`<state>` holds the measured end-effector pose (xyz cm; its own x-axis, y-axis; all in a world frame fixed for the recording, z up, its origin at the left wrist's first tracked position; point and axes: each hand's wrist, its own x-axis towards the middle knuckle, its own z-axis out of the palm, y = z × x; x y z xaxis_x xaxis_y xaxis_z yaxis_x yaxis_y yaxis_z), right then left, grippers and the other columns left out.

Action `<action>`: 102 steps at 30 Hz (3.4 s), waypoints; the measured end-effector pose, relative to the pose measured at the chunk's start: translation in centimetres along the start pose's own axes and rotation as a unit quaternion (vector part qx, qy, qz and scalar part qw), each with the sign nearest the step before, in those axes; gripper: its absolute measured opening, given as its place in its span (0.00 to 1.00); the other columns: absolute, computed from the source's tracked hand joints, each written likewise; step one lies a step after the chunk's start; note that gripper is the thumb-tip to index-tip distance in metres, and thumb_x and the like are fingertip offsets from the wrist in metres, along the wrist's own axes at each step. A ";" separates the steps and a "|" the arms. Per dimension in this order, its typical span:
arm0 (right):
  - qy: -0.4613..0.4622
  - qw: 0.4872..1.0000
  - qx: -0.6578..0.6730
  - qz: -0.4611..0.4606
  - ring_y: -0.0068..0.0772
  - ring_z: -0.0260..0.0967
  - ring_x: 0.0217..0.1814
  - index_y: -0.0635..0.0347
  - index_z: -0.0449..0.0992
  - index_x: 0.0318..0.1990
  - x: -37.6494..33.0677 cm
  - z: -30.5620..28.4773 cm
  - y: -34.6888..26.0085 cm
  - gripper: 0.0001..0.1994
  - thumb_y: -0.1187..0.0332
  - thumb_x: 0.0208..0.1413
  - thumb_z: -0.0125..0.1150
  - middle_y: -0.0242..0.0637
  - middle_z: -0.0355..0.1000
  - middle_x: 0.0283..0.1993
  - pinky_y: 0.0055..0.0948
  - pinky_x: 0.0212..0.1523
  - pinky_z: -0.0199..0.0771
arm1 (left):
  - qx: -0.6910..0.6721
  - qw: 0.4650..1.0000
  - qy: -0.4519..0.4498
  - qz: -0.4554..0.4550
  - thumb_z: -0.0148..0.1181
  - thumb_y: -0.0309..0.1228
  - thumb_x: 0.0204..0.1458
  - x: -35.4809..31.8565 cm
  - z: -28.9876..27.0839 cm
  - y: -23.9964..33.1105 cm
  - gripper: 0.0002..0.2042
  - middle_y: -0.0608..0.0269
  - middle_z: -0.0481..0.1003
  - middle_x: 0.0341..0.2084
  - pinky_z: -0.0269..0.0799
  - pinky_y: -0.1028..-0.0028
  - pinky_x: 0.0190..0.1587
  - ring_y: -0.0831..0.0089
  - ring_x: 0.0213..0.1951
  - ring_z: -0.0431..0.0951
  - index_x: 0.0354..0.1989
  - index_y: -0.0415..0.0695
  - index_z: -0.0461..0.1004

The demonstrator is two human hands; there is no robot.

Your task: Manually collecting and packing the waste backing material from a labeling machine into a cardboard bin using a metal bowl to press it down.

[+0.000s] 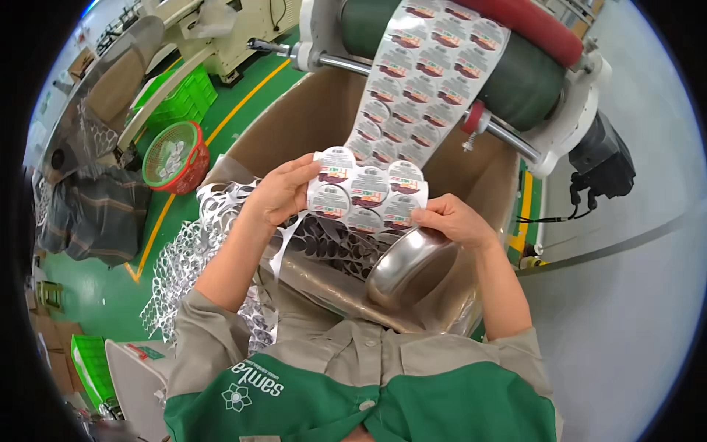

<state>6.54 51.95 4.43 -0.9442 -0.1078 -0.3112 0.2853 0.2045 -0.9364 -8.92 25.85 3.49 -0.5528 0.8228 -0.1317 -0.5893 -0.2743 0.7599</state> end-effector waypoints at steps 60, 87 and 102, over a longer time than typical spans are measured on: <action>0.149 0.984 -0.045 0.086 0.14 0.51 0.12 0.56 0.75 0.25 4.2 -4.0 2.1 0.18 0.50 0.51 0.54 0.22 0.59 0.14 0.18 0.10 0.50 | 0.329 0.943 0.012 0.045 0.57 0.26 0.46 7.8 0.2 0.5 0.12 0.61 0.76 0.33 0.66 0.78 0.42 0.79 0.34 0.73 0.39 0.35 0.73; 0.021 0.999 0.020 0.036 0.10 0.50 0.14 0.56 0.74 0.24 -0.9 -1.1 1.3 0.17 0.52 0.53 0.54 0.19 0.59 0.15 0.15 0.14 0.47 | 0.223 0.974 -0.029 0.016 0.55 0.30 0.51 -1.2 2.7 1.2 0.11 0.62 0.76 0.30 0.68 0.79 0.39 0.79 0.33 0.74 0.37 0.34 0.73; 0.020 0.996 0.088 -0.005 0.10 0.57 0.18 0.59 0.71 0.42 -0.9 -2.1 0.7 0.15 0.60 0.50 0.56 0.23 0.67 0.24 0.13 0.15 0.54 | 0.391 0.920 -0.039 -0.009 0.57 0.29 0.49 -0.4 1.2 0.9 0.10 0.71 0.74 0.29 0.63 0.85 0.37 0.88 0.31 0.69 0.37 0.36 0.74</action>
<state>7.20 54.23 4.43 -0.9520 -0.0696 -0.2980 0.2966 0.0303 -0.9545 -8.54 25.90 5.00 -0.4850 0.8653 -0.1263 0.0221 0.1565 0.9874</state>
